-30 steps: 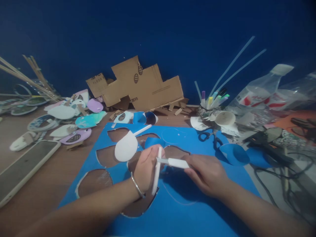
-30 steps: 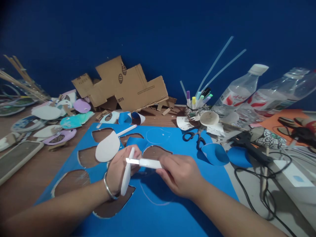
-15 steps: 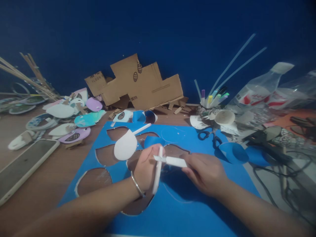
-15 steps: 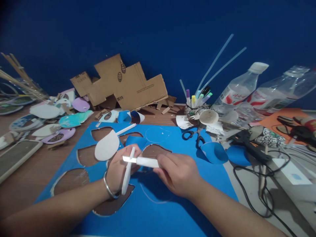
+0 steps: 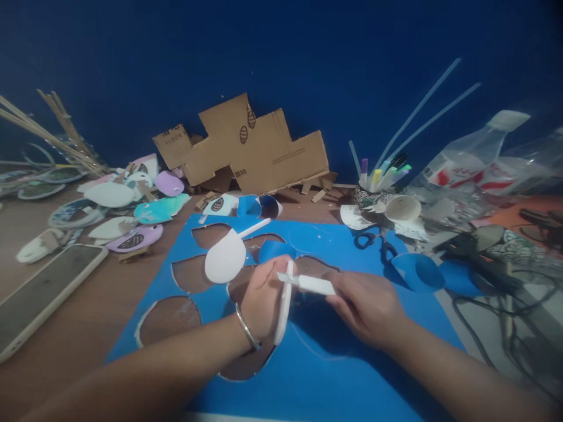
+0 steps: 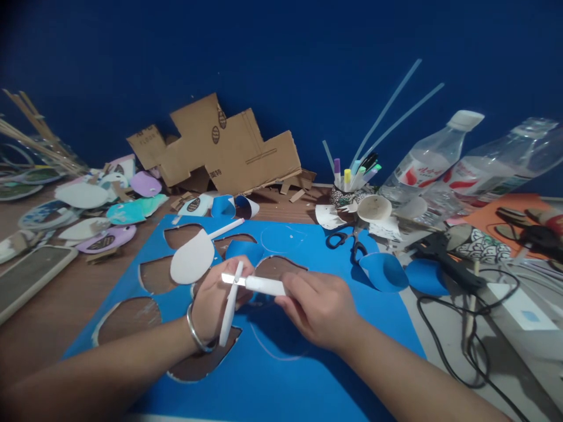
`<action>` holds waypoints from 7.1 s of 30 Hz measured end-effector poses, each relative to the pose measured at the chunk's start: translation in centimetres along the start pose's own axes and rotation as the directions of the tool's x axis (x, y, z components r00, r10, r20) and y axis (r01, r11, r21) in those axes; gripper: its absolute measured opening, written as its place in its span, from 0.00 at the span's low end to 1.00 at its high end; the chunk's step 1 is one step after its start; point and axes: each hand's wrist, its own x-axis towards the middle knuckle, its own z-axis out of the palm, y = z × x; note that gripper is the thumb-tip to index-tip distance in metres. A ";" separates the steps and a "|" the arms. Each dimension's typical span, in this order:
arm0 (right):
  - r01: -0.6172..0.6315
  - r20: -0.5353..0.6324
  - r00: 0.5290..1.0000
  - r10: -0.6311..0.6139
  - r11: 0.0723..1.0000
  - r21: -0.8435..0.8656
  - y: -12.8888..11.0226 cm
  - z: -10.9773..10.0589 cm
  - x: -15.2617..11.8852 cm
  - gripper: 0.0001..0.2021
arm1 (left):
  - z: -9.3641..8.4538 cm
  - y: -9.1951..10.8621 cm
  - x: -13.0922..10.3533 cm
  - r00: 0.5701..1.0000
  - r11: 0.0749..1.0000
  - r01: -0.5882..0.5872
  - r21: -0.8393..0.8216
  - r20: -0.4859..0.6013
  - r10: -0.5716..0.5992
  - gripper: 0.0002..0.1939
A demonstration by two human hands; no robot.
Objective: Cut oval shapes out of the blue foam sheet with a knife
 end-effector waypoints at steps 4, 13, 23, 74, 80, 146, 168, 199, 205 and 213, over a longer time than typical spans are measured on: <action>0.001 -0.019 1.000 -0.001 1.000 -0.009 0.2 -0.2 0.0 0.12 | -0.2 0.0 -0.1 1.000 1.000 -0.003 0.013 0.002 0.003 0.21; -0.008 -0.016 1.000 0.009 0.998 0.061 -0.1 -0.3 0.1 0.12 | -0.6 0.2 -0.1 0.994 0.983 -0.108 0.148 0.049 0.102 0.20; -0.023 -0.008 1.000 0.024 0.997 0.080 0.2 -0.3 -0.2 0.11 | -0.9 0.3 -0.1 0.982 0.963 -0.183 0.199 0.088 0.168 0.22; 0.030 0.018 0.999 -0.035 0.976 0.217 -0.5 -0.3 -0.3 0.10 | -0.2 1.1 -0.2 0.983 0.980 -0.171 0.101 0.081 0.163 0.20; 0.036 -0.009 0.999 -0.035 0.987 0.158 -0.6 -0.4 -0.2 0.09 | -0.1 1.0 -0.2 0.982 0.982 -0.176 0.072 0.077 0.170 0.20; 0.042 -0.067 0.997 -0.047 0.996 -0.074 -0.2 -0.4 0.0 0.13 | -0.1 0.4 -0.5 0.991 0.991 -0.123 0.044 0.066 0.120 0.21; -0.585 0.404 0.675 0.617 0.115 0.803 0.2 1.1 1.7 0.16 | -0.5 1.3 0.3 0.942 0.563 -0.334 0.756 0.242 0.235 0.08; -0.621 0.196 0.533 0.823 0.223 0.751 0.5 1.3 1.7 0.09 | -0.8 0.5 0.9 0.969 0.788 -0.240 0.566 0.089 0.231 0.10; -0.577 0.313 0.593 0.742 0.119 0.808 0.4 1.0 1.6 0.12 | -1.0 0.7 1.1 0.974 0.835 -0.215 0.506 0.048 0.222 0.11; -0.668 0.439 0.676 0.592 0.240 0.705 0.0 0.4 1.9 0.10 | -0.9 0.5 1.5 0.976 0.924 -0.203 0.324 -0.013 0.219 0.17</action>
